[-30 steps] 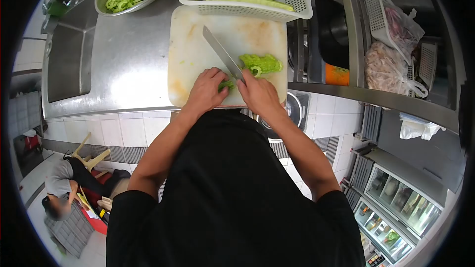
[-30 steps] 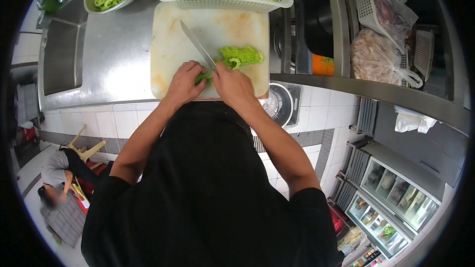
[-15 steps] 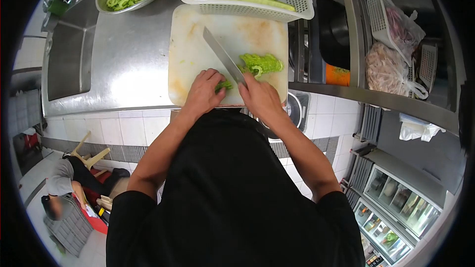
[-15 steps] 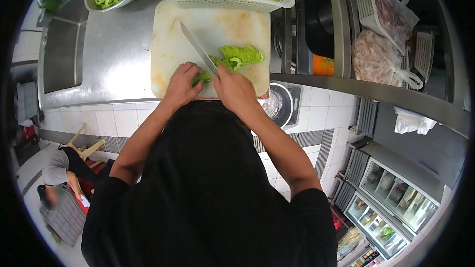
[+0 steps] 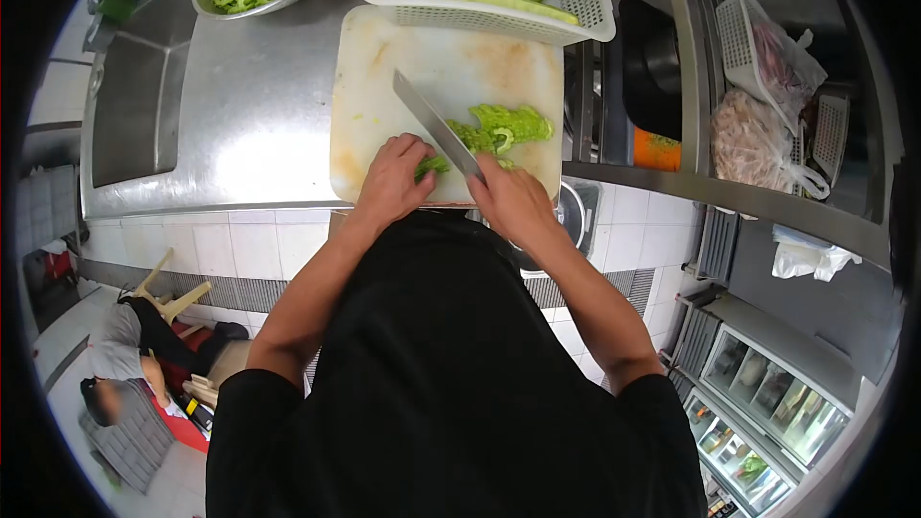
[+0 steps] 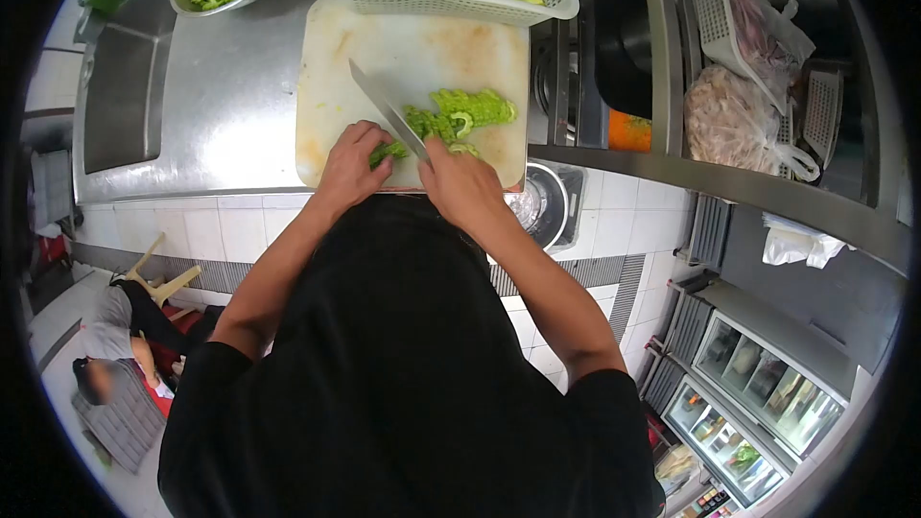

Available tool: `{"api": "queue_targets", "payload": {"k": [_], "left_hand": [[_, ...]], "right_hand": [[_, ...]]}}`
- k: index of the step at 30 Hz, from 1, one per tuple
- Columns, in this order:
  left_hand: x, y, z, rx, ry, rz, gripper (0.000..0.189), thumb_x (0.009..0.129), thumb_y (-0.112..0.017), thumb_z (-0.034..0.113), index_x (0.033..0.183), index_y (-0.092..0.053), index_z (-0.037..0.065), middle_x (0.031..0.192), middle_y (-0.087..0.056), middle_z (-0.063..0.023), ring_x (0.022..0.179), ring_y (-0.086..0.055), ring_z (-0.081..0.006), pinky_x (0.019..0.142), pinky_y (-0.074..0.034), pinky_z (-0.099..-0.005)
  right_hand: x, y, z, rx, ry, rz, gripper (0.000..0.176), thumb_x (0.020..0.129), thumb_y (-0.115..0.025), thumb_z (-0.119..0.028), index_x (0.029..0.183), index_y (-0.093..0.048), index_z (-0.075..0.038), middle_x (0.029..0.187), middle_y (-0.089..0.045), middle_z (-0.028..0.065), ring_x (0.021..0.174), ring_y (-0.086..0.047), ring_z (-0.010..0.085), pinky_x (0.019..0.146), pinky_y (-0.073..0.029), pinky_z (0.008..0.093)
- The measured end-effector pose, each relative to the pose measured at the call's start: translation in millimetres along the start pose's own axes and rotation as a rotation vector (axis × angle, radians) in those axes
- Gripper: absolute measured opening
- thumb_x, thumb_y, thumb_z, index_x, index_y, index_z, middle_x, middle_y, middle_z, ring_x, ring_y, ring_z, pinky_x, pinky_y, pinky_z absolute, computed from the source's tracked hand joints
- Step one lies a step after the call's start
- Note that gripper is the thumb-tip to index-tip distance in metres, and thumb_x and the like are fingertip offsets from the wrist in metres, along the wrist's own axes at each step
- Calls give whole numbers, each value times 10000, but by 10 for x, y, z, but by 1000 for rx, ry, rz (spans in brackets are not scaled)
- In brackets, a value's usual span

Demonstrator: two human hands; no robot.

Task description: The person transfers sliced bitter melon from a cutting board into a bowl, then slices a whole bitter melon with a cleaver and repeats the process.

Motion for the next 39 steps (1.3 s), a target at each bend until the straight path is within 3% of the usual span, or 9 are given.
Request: {"api": "queue_targets", "payload": {"k": [1,5,11,17,21,26,32,34,39], "left_hand": [[-14,4,-7,1,2,-9,258,782,-734,77,1024,-658,33,1062,-630,-148,1027,-591,-378,911,-498,-468],[-41,-45,-46,41,20,-74,268,785,-735,72,1039,-658,35,1063,-627,-149,1040,-591,-379,924,-497,-464],[-45,0,-26,17,-9,-51,262,786,-736,70,1034,-658,35,1059,-628,-146,1020,-590,-379,907,-499,-462],[-119,8,-76,11,2,-28,267,787,-737,69,1038,-656,30,1051,-630,-143,1024,-594,-380,911,-501,-467],[-129,-20,-102,39,3,-37,278,782,-742,68,1044,-660,28,1054,-631,-142,1033,-598,-377,917,-502,-464],[-170,101,-84,-35,52,10,284,776,-749,63,1044,-663,23,1054,-633,-143,1027,-602,-372,911,-508,-455],[-227,77,-137,5,40,-4,280,774,-756,63,1035,-663,24,1044,-632,-146,1021,-600,-376,904,-506,-462],[-217,73,-142,8,49,-1,273,778,-753,62,1033,-662,25,1043,-631,-147,1020,-600,-379,903,-507,-463],[-229,103,-128,2,40,10,259,786,-745,56,1028,-659,26,1039,-629,-149,1022,-598,-382,903,-506,-462]], "right_hand": [[-132,4,-16,-5,-24,-84,235,1011,-592,-226,1093,-558,-8,766,-686,257,731,-674,478,666,-511,597],[-183,-346,79,-39,-69,-73,219,1012,-589,-213,1078,-553,-7,766,-685,256,739,-674,478,670,-512,592],[385,-360,-54,13,29,111,233,1011,-580,-249,1051,-565,-20,746,-686,262,733,-682,490,676,-534,599],[-174,-136,-77,-9,-13,-122,237,1010,-581,-252,1062,-557,-22,732,-683,254,720,-682,487,679,-534,599],[229,-543,-71,-33,11,-22,237,1006,-580,-250,1073,-553,-24,733,-679,260,719,-679,491,678,-530,603],[373,-233,-150,16,35,71,226,1001,-582,-243,1081,-554,-33,736,-681,257,704,-682,481,660,-528,603],[-99,-329,-123,-79,31,-134,206,1010,-573,-229,1076,-565,-34,730,-687,239,688,-686,467,632,-528,593],[131,-548,-124,-53,84,13,202,1015,-570,-234,1070,-569,-40,727,-688,234,692,-689,466,642,-530,593],[373,-393,-251,-19,53,23,214,1013,-597,-236,1050,-545,-32,716,-671,239,720,-673,471,650,-512,583]]}}
Point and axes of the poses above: each hand's wrist, its own x-axis towards the middle knuckle, its own y-axis out of the back of the hand, z = x × y, the point moved 7 cm from there along x, towards the middle knuckle
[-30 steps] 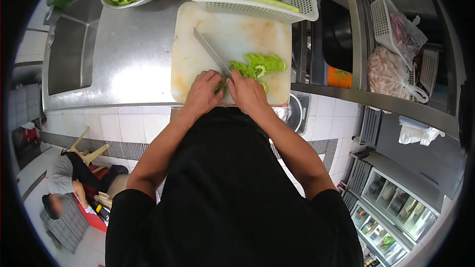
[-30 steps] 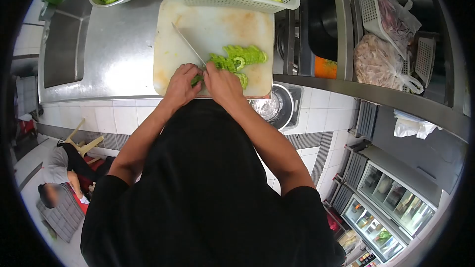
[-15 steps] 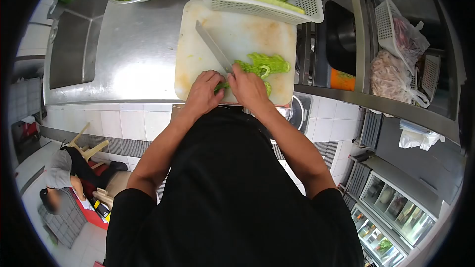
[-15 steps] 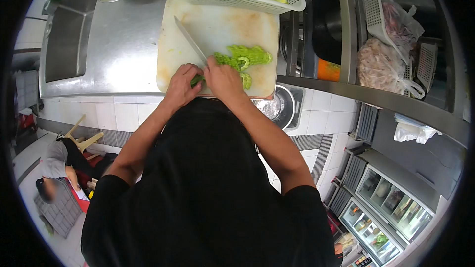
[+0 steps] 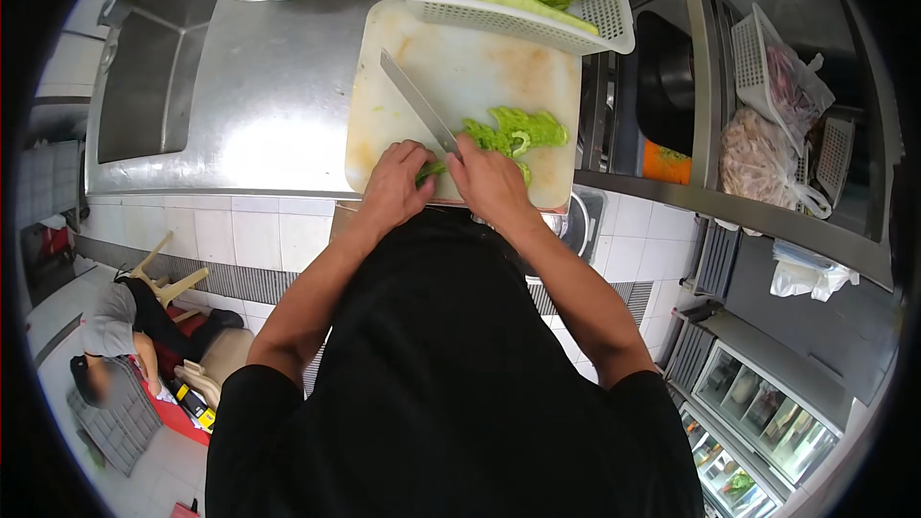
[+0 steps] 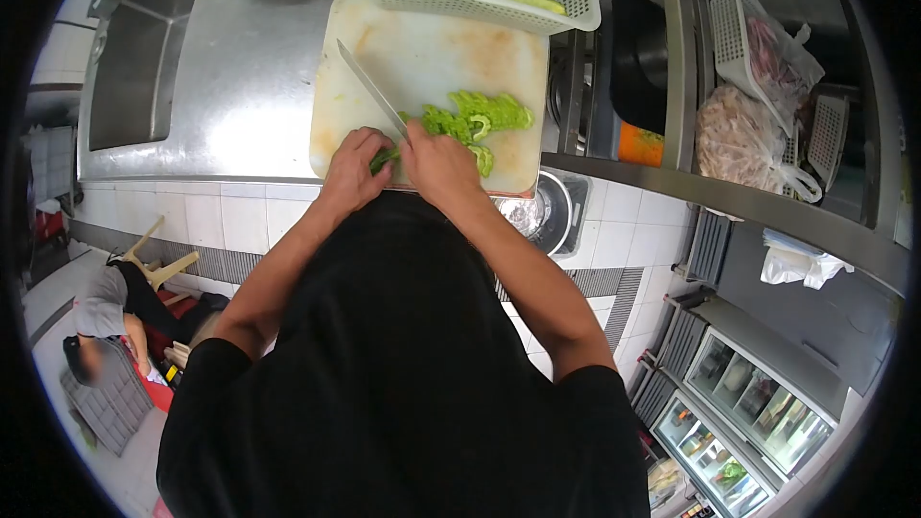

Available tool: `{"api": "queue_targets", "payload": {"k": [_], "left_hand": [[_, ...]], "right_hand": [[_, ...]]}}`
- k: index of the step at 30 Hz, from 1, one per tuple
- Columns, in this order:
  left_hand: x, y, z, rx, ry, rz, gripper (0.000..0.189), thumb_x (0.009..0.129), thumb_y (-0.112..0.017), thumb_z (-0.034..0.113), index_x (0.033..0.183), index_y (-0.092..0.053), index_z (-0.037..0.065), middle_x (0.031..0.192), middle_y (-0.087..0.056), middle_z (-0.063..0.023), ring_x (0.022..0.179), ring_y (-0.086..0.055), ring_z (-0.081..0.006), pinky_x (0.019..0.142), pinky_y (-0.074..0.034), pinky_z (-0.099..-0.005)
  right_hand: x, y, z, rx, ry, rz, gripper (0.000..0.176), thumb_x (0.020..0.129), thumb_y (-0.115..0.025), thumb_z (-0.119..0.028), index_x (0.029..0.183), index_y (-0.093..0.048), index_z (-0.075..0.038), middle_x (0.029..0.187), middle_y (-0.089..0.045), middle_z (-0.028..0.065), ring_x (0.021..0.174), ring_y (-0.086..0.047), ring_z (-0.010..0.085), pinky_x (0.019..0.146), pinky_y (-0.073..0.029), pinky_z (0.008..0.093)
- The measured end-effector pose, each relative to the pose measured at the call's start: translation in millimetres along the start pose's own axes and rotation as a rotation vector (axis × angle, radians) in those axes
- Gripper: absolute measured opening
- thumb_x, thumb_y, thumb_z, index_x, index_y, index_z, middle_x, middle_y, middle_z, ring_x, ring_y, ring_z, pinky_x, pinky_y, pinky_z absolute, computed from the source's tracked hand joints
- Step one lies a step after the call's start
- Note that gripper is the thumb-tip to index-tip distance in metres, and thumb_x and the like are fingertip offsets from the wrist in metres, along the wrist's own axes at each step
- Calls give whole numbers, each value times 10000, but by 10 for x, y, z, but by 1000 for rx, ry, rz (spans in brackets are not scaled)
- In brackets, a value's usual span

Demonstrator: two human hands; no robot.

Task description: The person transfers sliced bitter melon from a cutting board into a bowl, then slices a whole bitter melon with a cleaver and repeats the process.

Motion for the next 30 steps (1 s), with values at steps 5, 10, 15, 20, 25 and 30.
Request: {"api": "queue_targets", "payload": {"k": [5,10,15,20,25,30], "left_hand": [[-58,56,6,-24,-10,55,238,785,-735,62,1000,-641,24,1000,-614,-152,968,-585,-376,864,-487,-466],[-62,-5,-53,29,33,-8,257,785,-740,55,1023,-651,18,1043,-635,-147,1030,-600,-379,904,-509,-456],[-76,77,-20,-16,20,32,251,788,-739,52,1019,-649,16,1043,-634,-148,1012,-600,-379,895,-506,-463],[-139,79,-30,21,13,28,251,797,-734,40,1032,-651,11,1038,-635,-153,996,-600,-383,881,-506,-461],[-151,108,-13,7,10,55,220,798,-729,61,1001,-652,26,987,-616,-146,968,-593,-365,877,-489,-459],[-207,165,-12,-7,7,102,224,799,-725,62,1008,-649,27,980,-613,-146,967,-590,-369,874,-488,-460]], "right_hand": [[-434,214,-32,-12,-13,-174,217,1024,-580,-239,1056,-546,-27,712,-669,243,709,-668,474,642,-511,580],[-62,-230,-31,2,53,5,232,1019,-587,-255,1076,-546,-33,727,-677,243,711,-666,479,645,-507,592],[-94,108,-101,2,45,-17,215,1013,-580,-240,1068,-550,-34,734,-682,241,718,-680,473,637,-521,583],[-463,32,-16,-29,5,-184,198,1017,-587,-237,1059,-560,-46,745,-684,240,716,-672,474,637,-511,583],[63,-194,-133,-6,85,20,208,1012,-570,-227,1051,-545,-24,735,-680,246,716,-675,483,674,-524,597],[-255,209,-151,-28,23,-135,206,1014,-569,-230,1062,-545,-32,731,-682,239,710,-681,467,670,-531,591]]}}
Point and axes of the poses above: each hand's wrist, its own x-axis towards the middle knuckle, its own y-axis out of the back of the hand, z = x × y, the point moved 7 cm from there along x, towards the middle knuckle
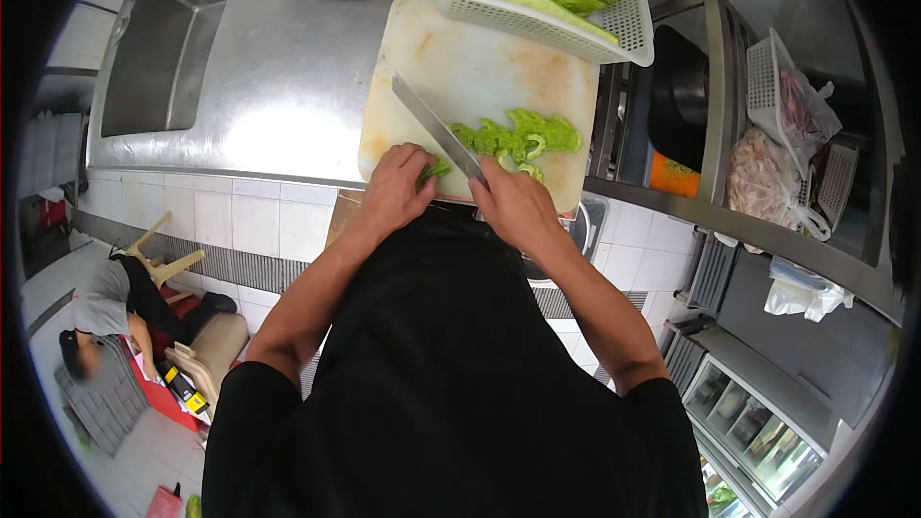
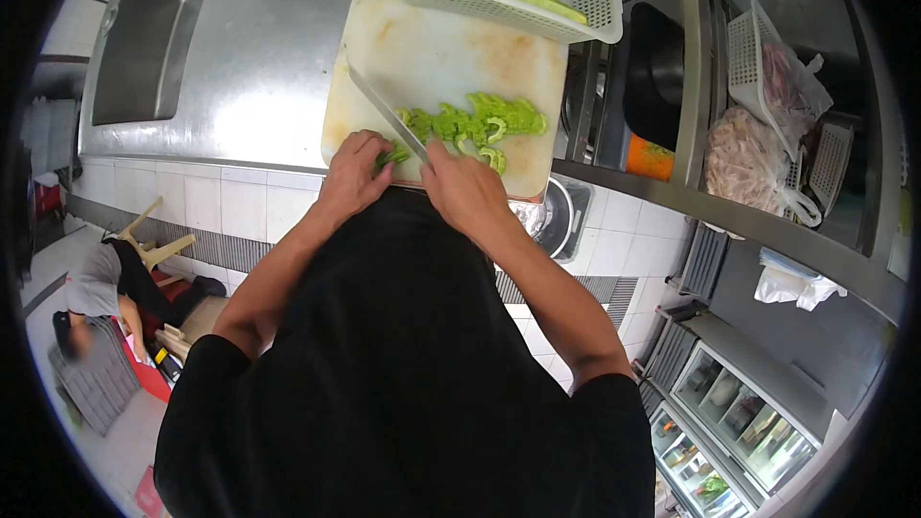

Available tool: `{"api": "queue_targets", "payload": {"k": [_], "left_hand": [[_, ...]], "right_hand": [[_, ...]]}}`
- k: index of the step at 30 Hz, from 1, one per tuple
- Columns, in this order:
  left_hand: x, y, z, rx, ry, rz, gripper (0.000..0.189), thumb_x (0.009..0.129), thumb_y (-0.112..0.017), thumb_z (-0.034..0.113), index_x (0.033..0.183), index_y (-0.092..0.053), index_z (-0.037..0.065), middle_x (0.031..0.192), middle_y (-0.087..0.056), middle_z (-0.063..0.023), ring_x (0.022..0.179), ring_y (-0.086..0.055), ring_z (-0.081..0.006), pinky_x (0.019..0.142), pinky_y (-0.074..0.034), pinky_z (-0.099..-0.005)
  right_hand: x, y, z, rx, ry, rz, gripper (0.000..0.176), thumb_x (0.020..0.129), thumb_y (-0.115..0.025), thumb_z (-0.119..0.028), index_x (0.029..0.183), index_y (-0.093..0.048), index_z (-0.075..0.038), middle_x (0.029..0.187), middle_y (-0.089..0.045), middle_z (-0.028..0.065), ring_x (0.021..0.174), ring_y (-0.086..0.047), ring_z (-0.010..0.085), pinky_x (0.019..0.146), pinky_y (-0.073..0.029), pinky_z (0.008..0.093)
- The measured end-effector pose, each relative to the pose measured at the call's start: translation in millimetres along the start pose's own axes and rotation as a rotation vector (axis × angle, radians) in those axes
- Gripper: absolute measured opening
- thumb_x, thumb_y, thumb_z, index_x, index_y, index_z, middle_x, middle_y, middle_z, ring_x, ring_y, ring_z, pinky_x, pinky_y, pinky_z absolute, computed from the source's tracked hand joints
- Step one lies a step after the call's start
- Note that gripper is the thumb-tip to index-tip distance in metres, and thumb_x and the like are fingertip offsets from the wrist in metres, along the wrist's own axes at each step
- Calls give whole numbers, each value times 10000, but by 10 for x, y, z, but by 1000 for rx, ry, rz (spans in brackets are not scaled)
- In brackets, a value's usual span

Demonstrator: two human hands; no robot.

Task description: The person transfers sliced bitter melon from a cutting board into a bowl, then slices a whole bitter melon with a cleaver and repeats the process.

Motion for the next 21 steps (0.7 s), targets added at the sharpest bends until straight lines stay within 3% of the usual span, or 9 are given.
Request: {"api": "queue_targets", "payload": {"k": [5,7,11,17,21], "left_hand": [[-1,-5,-11,17,0,-20,200,813,-719,76,992,-643,26,966,-611,-150,942,-585,-373,854,-483,-460],[-9,-18,-25,20,-7,-6,199,813,-721,77,988,-642,27,960,-609,-149,935,-583,-372,850,-482,-460],[-9,12,1,19,-14,9,197,812,-726,80,982,-642,27,945,-605,-151,927,-585,-367,849,-480,-455],[-84,17,-12,30,0,35,197,806,-734,81,975,-645,30,931,-603,-147,921,-591,-358,845,-483,-446],[-76,-6,-35,31,-10,59,199,802,-738,79,972,-644,32,920,-599,-140,914,-589,-354,839,-483,-445]], "right_hand": [[-99,-364,55,-16,5,-30,208,1011,-571,-232,1062,-545,-32,725,-684,229,710,-686,459,661,-532,586],[144,-440,11,-9,91,79,212,1009,-574,-238,1064,-548,-35,738,-691,228,712,-686,461,658,-532,584],[313,-331,-17,-16,57,114,217,1005,-582,-239,1066,-547,-34,743,-692,233,706,-683,468,657,-534,582],[-152,-223,-21,1,4,-87,206,1003,-585,-224,1067,-550,-31,742,-689,240,706,-678,477,658,-534,579],[236,-458,-97,32,79,52,204,1007,-595,-220,1062,-551,-28,740,-678,243,716,-669,479,653,-511,586]]}}
Point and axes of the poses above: each hand's wrist, its own x-axis towards the middle knuckle, its own y-axis out of the back of the hand, z = x × y, the point moved 7 cm from there along x, towards the middle knuckle
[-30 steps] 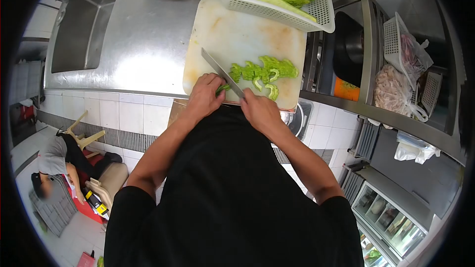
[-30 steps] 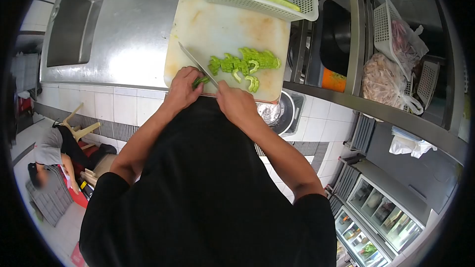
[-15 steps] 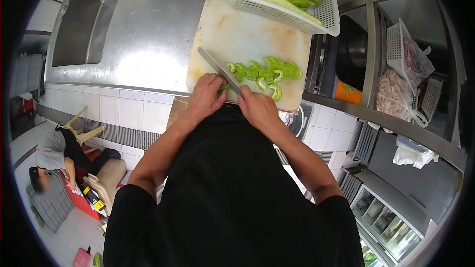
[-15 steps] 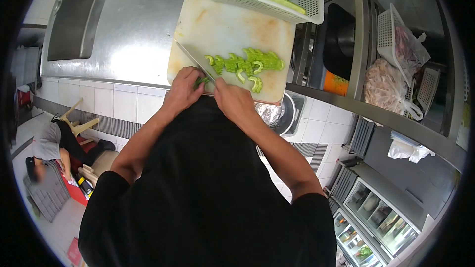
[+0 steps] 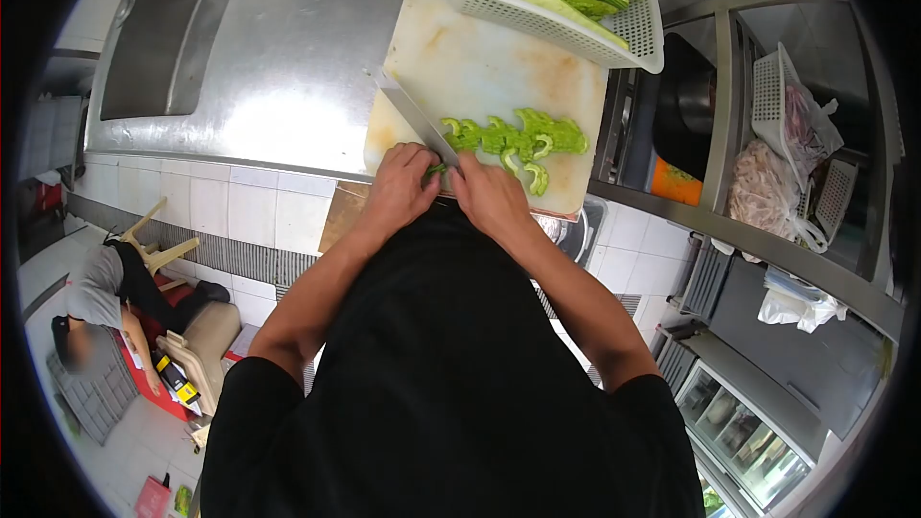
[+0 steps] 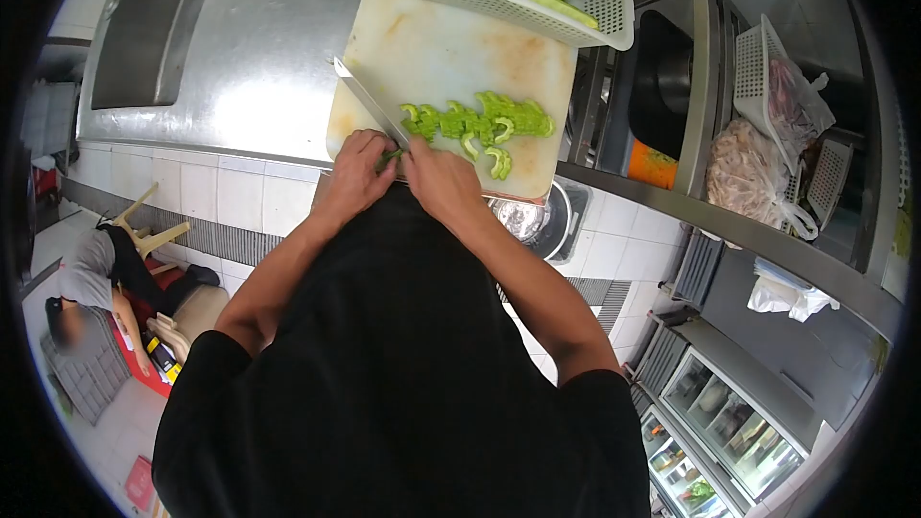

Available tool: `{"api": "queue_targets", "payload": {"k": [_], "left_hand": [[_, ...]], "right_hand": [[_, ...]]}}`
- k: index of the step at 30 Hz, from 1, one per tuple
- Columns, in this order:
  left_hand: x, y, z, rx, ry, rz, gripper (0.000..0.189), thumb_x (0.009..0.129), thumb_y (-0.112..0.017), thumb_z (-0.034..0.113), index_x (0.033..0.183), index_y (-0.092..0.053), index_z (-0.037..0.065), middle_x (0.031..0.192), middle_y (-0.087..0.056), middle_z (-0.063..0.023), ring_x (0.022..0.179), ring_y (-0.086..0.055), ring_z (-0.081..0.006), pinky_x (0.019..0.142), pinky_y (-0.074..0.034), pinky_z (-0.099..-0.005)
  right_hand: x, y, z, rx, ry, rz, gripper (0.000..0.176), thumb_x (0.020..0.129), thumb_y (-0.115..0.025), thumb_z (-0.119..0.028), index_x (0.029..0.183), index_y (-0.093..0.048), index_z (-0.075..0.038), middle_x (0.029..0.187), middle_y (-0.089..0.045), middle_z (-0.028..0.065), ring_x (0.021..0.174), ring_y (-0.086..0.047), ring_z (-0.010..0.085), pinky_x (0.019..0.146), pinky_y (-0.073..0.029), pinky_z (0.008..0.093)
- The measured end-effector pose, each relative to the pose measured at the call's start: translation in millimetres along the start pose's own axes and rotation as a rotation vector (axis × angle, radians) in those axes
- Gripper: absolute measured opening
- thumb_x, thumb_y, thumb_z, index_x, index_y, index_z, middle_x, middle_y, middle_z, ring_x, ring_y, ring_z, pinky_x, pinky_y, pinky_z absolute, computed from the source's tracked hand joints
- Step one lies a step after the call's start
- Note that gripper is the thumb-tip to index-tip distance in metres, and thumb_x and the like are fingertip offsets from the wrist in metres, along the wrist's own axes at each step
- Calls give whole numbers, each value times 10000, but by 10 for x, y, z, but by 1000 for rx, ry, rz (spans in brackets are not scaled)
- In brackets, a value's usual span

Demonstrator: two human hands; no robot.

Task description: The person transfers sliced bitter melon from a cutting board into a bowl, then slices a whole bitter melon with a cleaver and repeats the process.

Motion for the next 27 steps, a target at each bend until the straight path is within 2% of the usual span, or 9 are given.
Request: {"api": "queue_targets", "payload": {"k": [1,5,8,11,13,16,21,25,27], "left_hand": [[-4,-9,-12,10,3,2,197,801,-739,77,969,-646,33,925,-602,-140,916,-591,-353,840,-485,-444],[-44,32,-24,-13,1,22,190,799,-739,76,965,-654,36,943,-615,-138,928,-597,-350,848,-489,-444],[-81,80,-27,-28,37,45,188,799,-740,74,964,-659,37,952,-623,-135,935,-601,-349,854,-492,-444],[-79,37,-38,-4,20,31,189,800,-739,72,967,-658,35,949,-622,-134,935,-600,-351,857,-491,-445],[-74,26,-48,-2,21,27,188,799,-737,69,966,-658,33,947,-622,-135,936,-601,-350,857,-491,-445],[-69,38,-35,16,25,18,186,796,-737,65,961,-658,32,945,-621,-136,935,-602,-349,852,-489,-447],[-119,59,-60,-13,27,63,178,789,-743,63,941,-657,33,934,-626,-132,914,-602,-344,831,-486,-445],[-141,54,-69,-24,26,64,165,789,-746,60,925,-656,32,915,-632,-121,892,-601,-339,820,-485,-438],[-143,52,-55,-20,14,62,163,787,-746,56,921,-657,32,908,-632,-117,889,-601,-337,817,-486,-435]], "right_hand": [[101,19,-44,30,38,48,201,1009,-605,-214,1046,-547,-25,737,-668,243,726,-661,480,652,-496,586],[132,193,-69,-8,2,32,203,1009,-608,-214,1039,-547,-23,740,-671,241,723,-662,477,640,-501,572],[-181,256,-58,-22,18,-46,233,1003,-594,-240,1067,-558,-19,722,-678,246,697,-678,468,631,-522,583],[-286,112,7,-26,-64,-121,242,1004,-595,-247,1060,-557,-15,710,-670,250,701,-677,471,631,-519,591],[-100,-22,-12,-32,-2,12,233,1002,-597,-238,1057,-556,-15,703,-666,253,708,-676,474,626,-513,595],[263,-56,-103,-32,29,69,219,1009,-609,-225,1091,-569,-26,721,-668,243,691,-663,472,614,-501,575],[28,277,-110,23,10,2,236,1015,-575,-241,1075,-556,-13,746,-685,246,713,-677,473,638,-513,589],[-195,30,-26,3,-61,-109,233,1012,-581,-235,1080,-561,-13,725,-677,250,698,-673,470,634,-507,590],[8,-135,-3,-2,-43,-69,227,1008,-588,-239,1078,-571,-24,725,-677,252,693,-674,468,635,-512,586]]}}
Point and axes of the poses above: each hand's wrist, its own x-axis towards the middle knuckle, its own y-axis out of the back of the hand, z = x × y, the point moved 7 cm from there along x, towards the middle knuckle
